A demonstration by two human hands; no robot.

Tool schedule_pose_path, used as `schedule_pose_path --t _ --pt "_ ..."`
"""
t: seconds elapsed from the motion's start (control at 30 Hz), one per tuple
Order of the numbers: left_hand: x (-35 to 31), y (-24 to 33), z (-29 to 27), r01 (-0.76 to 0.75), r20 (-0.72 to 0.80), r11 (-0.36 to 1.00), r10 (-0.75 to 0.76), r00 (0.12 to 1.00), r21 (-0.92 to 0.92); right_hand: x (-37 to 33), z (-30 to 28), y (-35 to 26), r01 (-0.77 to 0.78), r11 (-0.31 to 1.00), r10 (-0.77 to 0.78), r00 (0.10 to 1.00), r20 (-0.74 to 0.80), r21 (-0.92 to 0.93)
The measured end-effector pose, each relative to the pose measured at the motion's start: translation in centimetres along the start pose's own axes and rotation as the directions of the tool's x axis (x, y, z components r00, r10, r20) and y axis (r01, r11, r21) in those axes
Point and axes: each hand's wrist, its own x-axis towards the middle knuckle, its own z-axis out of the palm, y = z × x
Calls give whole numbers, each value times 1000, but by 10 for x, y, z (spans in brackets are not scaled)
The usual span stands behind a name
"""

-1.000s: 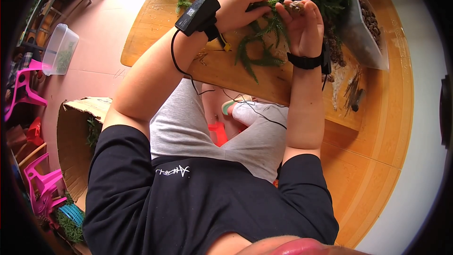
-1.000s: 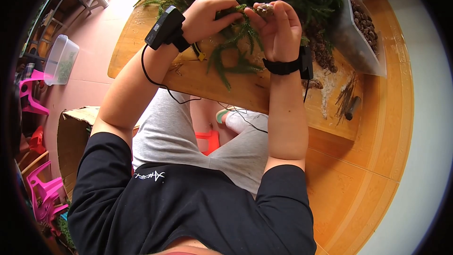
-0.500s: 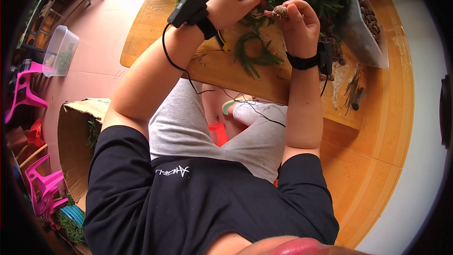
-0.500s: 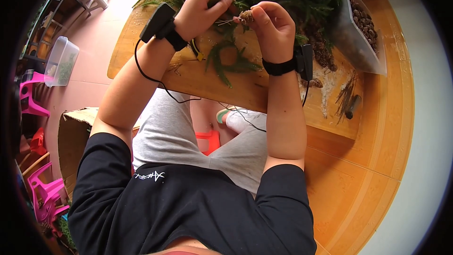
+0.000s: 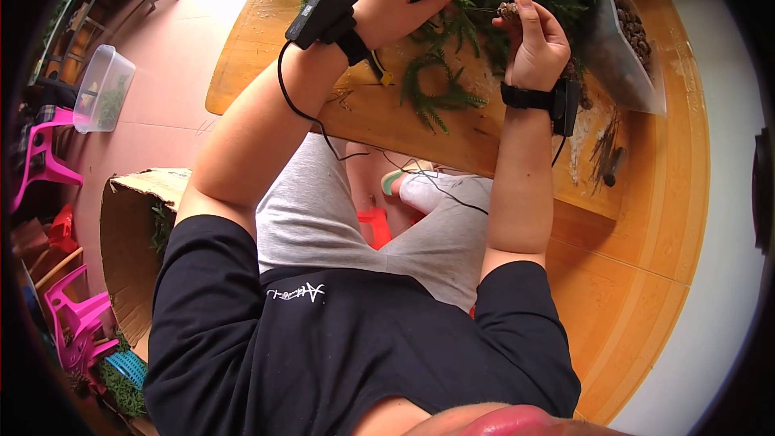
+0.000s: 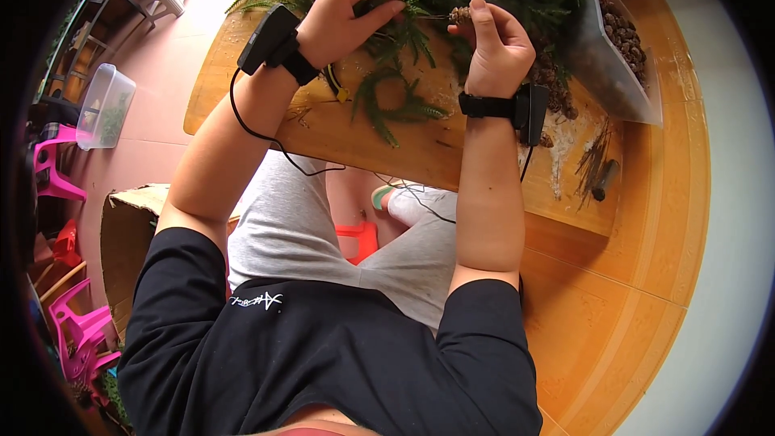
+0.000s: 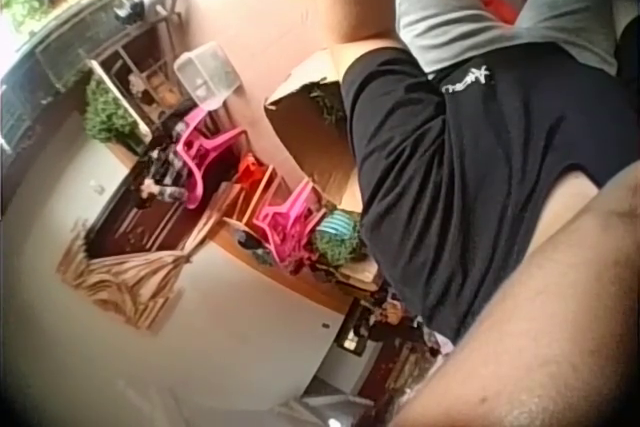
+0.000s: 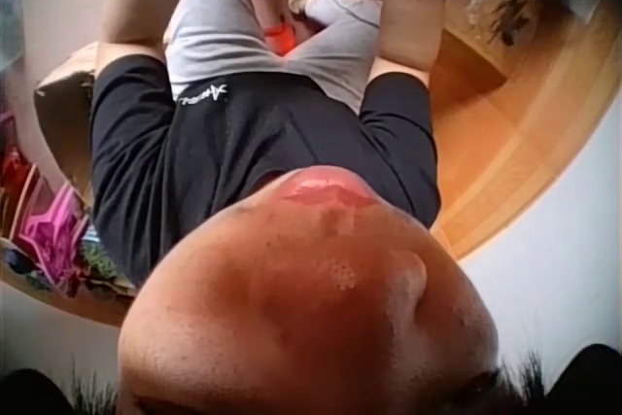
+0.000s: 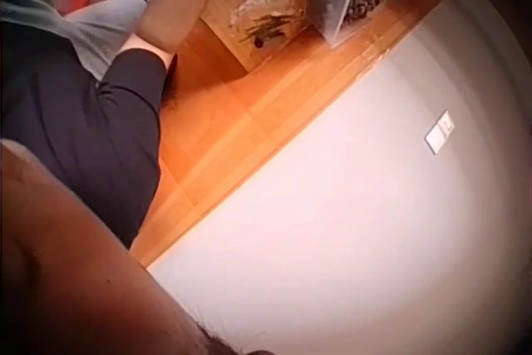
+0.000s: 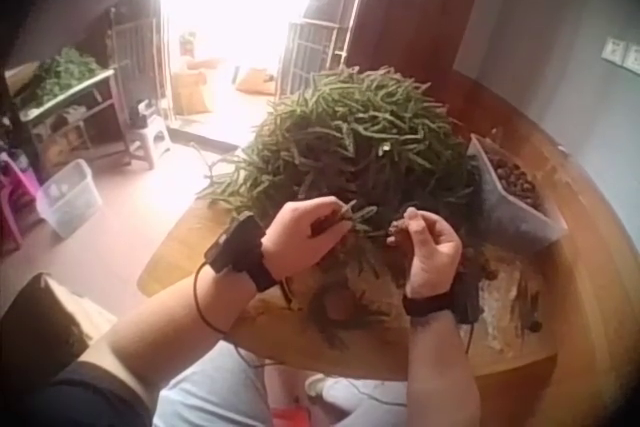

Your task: The person picks up a pinecone and attaches it to a branch of greenery by hand, then picks up another branch and inspects it.

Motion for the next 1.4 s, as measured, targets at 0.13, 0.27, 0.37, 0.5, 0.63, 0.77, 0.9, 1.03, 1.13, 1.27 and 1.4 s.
schedule_pose_path --t 0.13,0.27,0.37,0.5,0.63,0.77,0.9,1.03,1.13,1.27,1.4 --pt "1 1 1 -68 -63 996 64 996 -61 0 0 0 -21 1000 22 1000 -3 21" --pt "0 3 -2 86 70 982 -75 995 -166 0 1 2 15 1000 -15 1000 2 8" --pt "1 -4 -1 83 54 953 -70 996 -293 0 0 2 55 998 -55 999 3 -17" --pt "1 -1 0 84 65 968 -71 995 -235 0 -1 2 81 996 -81 997 -2 -38" --pt "0 -2 0 92 80 967 -75 994 -236 -2 2 0 40 999 -40 999 21 -17" --pt "1 -2 3 -14 -2 969 14 1000 -247 -3 4 1 -26 1000 26 996 81 2" --pt "-1 2 0 61 73 986 -50 996 -158 -4 3 4 -38 999 42 991 130 -31" --pt "2 -5 4 -111 -21 983 109 994 -147 -5 3 4 -45 996 59 980 189 -74" --pt "0 0 2 52 45 955 -41 998 -291 -6 2 3 -75 994 92 971 223 -80" --pt "-1 2 2 140 87 910 -115 990 -391 -6 1 1 -148 983 170 957 234 -107" --pt "0 1 -2 155 109 931 -126 986 -332 -5 -1 5 -171 982 188 937 293 -84"
